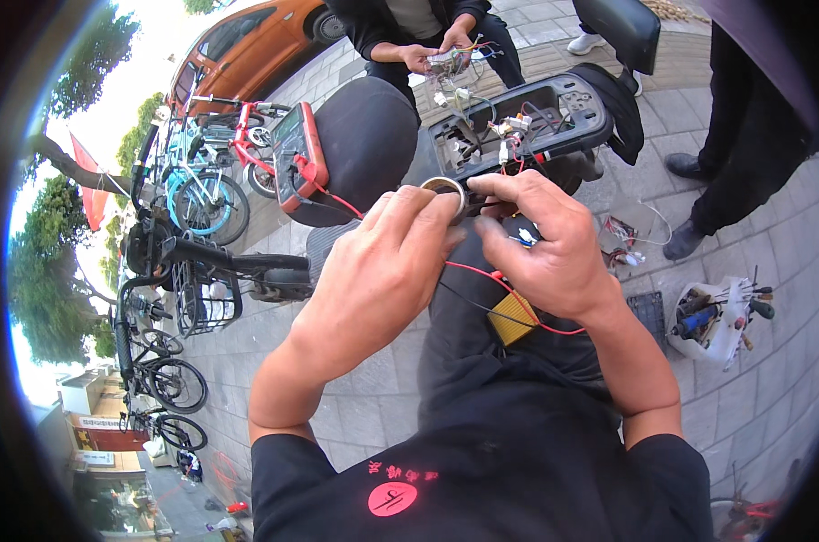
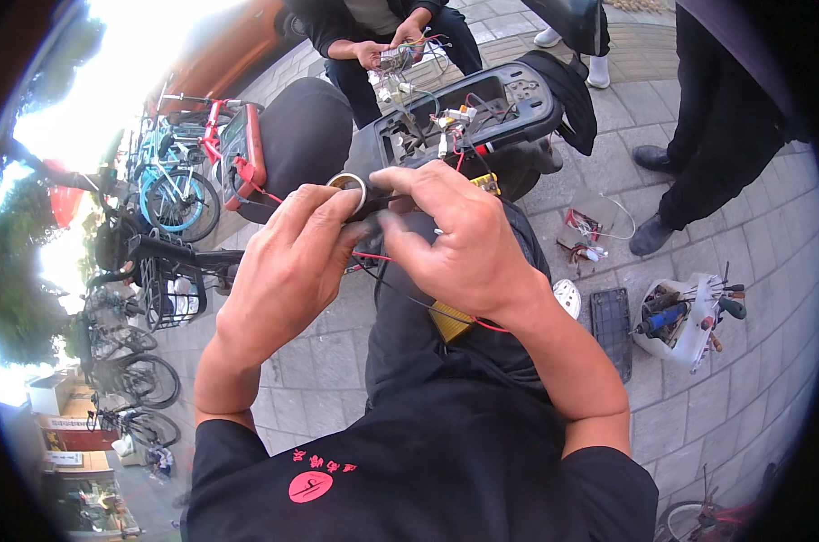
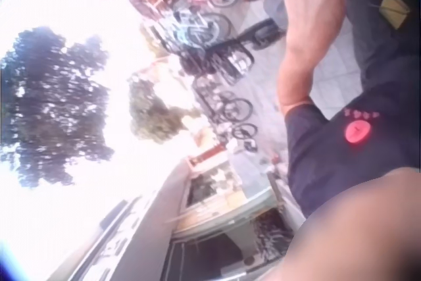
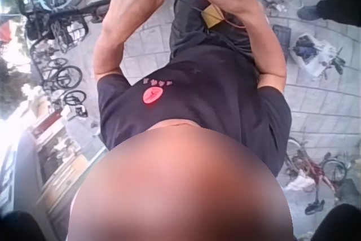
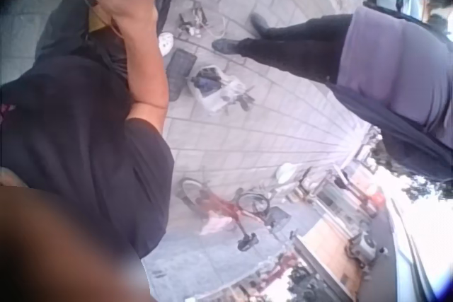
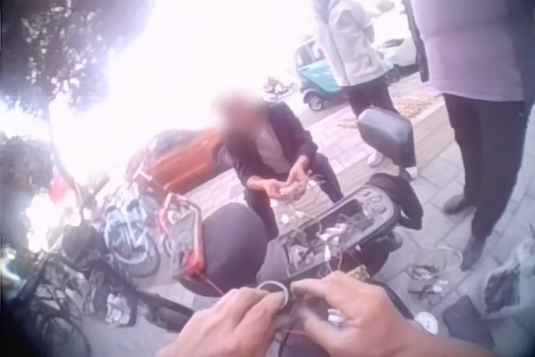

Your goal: The person repairs the electrical wiring of an electric scooter. They strip wire ends, connect them to a yellow circuit board, and use a screwdriver to tighten the connections while a multimeter is visible on the seat.

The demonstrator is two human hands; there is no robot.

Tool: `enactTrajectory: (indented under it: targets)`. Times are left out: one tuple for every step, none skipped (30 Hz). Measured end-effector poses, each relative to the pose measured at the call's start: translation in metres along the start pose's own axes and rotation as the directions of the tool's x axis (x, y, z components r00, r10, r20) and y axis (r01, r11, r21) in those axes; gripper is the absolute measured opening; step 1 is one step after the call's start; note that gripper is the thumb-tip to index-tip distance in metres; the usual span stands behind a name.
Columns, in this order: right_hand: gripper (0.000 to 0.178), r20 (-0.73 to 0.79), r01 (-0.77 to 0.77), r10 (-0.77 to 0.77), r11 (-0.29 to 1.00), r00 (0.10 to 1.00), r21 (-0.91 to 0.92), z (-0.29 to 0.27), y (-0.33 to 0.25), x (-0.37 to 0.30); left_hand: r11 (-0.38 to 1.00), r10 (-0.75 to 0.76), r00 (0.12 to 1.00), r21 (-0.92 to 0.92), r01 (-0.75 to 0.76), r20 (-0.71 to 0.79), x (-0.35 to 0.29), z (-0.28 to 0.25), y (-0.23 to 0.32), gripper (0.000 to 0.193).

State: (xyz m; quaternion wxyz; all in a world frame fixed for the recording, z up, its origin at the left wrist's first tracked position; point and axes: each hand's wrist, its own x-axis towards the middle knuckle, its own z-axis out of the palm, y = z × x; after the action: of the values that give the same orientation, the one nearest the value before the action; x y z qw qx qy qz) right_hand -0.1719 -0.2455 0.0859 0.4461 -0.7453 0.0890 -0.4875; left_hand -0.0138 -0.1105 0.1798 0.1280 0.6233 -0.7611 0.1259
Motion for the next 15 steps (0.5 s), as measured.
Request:
enactTrajectory:
  targets:
    - [0.031,0.010,-0.015,0.015,1.000,1.000,0.015,0.001,-0.003,0.001,1.000,-0.002,1.000,-0.009,0.002,0.001,-0.001,-0.001,0.000,0.036]
    - [0.031,0.013,0.018,-0.018,1.000,1.000,-0.008,0.001,-0.002,0.002,1.000,-0.004,1.000,-0.017,0.005,0.002,-0.001,-0.002,0.000,0.034]
    - [0.031,0.019,0.051,-0.050,0.998,0.999,-0.030,0.000,0.000,0.003,0.999,-0.024,1.000,-0.028,0.024,0.004,-0.003,-0.002,0.000,0.034]
    - [0.031,0.026,0.084,-0.083,0.995,0.996,-0.051,0.000,0.001,0.003,0.998,-0.043,0.999,-0.038,0.043,0.007,-0.005,-0.002,0.001,0.033]
    - [0.029,0.025,0.113,-0.111,0.990,0.993,-0.080,0.001,0.001,0.005,0.997,-0.062,0.998,-0.049,0.063,0.010,-0.007,-0.002,0.001,0.032]
    - [0.028,0.031,0.140,-0.137,0.984,0.990,-0.110,0.003,-0.001,0.006,0.995,-0.070,0.998,-0.077,0.070,-0.002,-0.009,-0.001,0.000,0.033]
    - [0.026,0.039,0.167,-0.163,0.976,0.986,-0.138,0.005,-0.002,0.007,0.992,-0.079,0.997,-0.104,0.077,-0.014,-0.012,0.000,-0.001,0.033]
    - [0.025,0.052,0.174,-0.167,0.970,0.984,-0.169,0.007,-0.002,0.007,0.988,-0.090,0.996,-0.130,0.085,-0.026,-0.014,0.001,-0.002,0.034]
    - [0.023,0.071,0.184,-0.172,0.962,0.982,-0.201,0.008,-0.003,0.006,0.987,-0.080,0.996,-0.142,0.073,-0.045,-0.017,0.004,-0.002,0.034]
    - [0.022,0.097,0.196,-0.178,0.954,0.979,-0.227,0.011,-0.004,0.004,0.986,-0.079,0.995,-0.151,0.068,-0.064,-0.022,0.008,-0.002,0.034]
    - [0.021,0.082,0.159,-0.145,0.963,0.986,-0.217,0.015,-0.008,0.001,0.985,-0.080,0.993,-0.159,0.066,-0.084,-0.026,0.012,-0.001,0.034]
    - [0.022,0.087,0.142,-0.125,0.963,0.988,-0.230,0.016,-0.012,-0.003,0.977,-0.078,0.991,-0.205,0.054,-0.111,-0.031,0.016,0.000,0.035]
    - [0.023,0.091,0.126,-0.107,0.963,0.990,-0.238,0.018,-0.015,-0.007,0.969,-0.080,0.987,-0.245,0.044,-0.137,-0.038,0.019,-0.001,0.037]
    - [0.024,0.095,0.110,-0.089,0.963,0.991,-0.245,0.020,-0.016,-0.011,0.959,-0.082,0.983,-0.282,0.033,-0.164,-0.045,0.024,-0.001,0.038]
    - [0.021,0.092,0.097,-0.074,0.955,0.993,-0.279,0.022,-0.018,-0.016,0.953,-0.088,0.980,-0.301,0.030,-0.180,-0.053,0.031,-0.001,0.034]
